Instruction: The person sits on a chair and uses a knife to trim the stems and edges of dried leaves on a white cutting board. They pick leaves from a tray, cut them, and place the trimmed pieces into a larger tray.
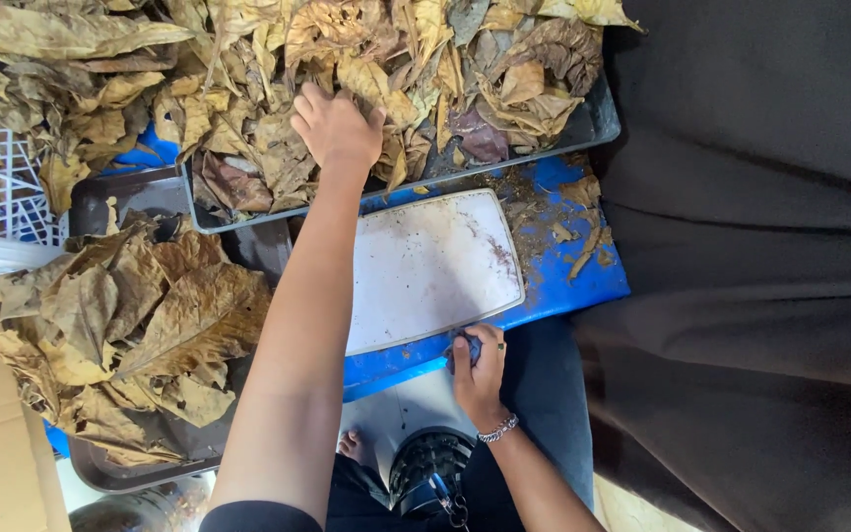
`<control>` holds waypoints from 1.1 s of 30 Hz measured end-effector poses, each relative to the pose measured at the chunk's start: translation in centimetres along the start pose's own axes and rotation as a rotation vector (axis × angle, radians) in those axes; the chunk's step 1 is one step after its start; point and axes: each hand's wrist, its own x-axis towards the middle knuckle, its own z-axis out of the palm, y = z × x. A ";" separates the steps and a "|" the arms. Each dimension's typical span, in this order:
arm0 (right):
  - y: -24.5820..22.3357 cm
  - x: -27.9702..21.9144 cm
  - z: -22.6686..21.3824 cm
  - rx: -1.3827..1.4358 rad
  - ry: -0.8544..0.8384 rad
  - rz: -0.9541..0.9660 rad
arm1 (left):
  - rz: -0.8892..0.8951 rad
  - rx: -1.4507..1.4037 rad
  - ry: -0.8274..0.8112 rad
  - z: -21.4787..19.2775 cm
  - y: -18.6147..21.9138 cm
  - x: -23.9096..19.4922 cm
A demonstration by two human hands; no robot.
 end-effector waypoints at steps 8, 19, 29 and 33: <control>1.2 -0.3 0.4 -0.012 -0.009 0.067 | -0.069 0.051 -0.030 0.3 1.0 1.6; 1.7 -0.2 0.6 0.008 -0.015 0.085 | -0.119 -0.532 0.075 -3.8 -0.5 1.5; 1.3 -0.2 0.6 0.055 -0.022 0.116 | -0.022 -0.520 0.042 -5.4 -3.6 3.5; 1.1 -0.1 0.6 0.182 -0.030 0.124 | -0.038 -0.516 -0.005 -8.6 -4.4 2.9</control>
